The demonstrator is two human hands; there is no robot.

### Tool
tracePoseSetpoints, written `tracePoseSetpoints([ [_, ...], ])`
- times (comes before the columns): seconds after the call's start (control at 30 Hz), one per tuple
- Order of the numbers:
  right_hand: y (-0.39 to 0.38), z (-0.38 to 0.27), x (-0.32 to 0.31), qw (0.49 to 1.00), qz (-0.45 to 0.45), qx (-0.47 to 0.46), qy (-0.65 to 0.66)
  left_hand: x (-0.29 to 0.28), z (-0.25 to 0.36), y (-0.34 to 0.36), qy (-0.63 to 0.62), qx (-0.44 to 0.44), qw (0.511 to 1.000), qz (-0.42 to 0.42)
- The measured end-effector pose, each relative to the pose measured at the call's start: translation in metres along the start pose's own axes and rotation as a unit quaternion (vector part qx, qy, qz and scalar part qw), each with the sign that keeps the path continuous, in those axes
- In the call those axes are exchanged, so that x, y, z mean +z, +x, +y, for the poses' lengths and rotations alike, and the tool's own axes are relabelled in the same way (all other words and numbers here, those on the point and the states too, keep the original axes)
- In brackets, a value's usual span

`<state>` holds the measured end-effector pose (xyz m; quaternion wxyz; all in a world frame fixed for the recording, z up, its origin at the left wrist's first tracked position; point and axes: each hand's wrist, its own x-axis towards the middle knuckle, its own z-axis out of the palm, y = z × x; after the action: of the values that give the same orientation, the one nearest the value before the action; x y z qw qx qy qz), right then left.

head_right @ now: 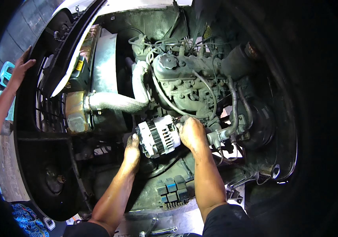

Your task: The person removes an alternator from a car engine bay, then repeatedly attempts to install it by aligning and tightening bolts. The alternator is handled multiple times, removed, and repositioned, but the final secured state is not shown.

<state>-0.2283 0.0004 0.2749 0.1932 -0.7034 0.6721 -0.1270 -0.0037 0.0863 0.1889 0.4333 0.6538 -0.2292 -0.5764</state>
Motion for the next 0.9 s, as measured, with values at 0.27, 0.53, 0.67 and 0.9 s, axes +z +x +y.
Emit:
tracePoseSetpoints([
  [0.27,-0.063,-0.073,-0.082,0.991,0.117,-0.052,0.046,-0.013,0.027,-0.059,-0.293,0.078,0.952,-0.050],
  [0.53,-0.217,-0.125,-0.176,0.970,0.151,-0.182,0.053,-0.075,0.093,-0.261,-0.149,0.267,0.951,0.051],
  [0.67,-0.320,-0.131,-0.216,0.963,0.007,-0.268,-0.029,-0.118,0.080,-0.372,-0.065,0.237,0.966,0.075],
  [0.9,-0.448,-0.115,-0.225,0.955,-0.274,-0.112,-0.027,-0.148,-0.011,-0.467,-0.084,0.078,0.991,-0.065],
])
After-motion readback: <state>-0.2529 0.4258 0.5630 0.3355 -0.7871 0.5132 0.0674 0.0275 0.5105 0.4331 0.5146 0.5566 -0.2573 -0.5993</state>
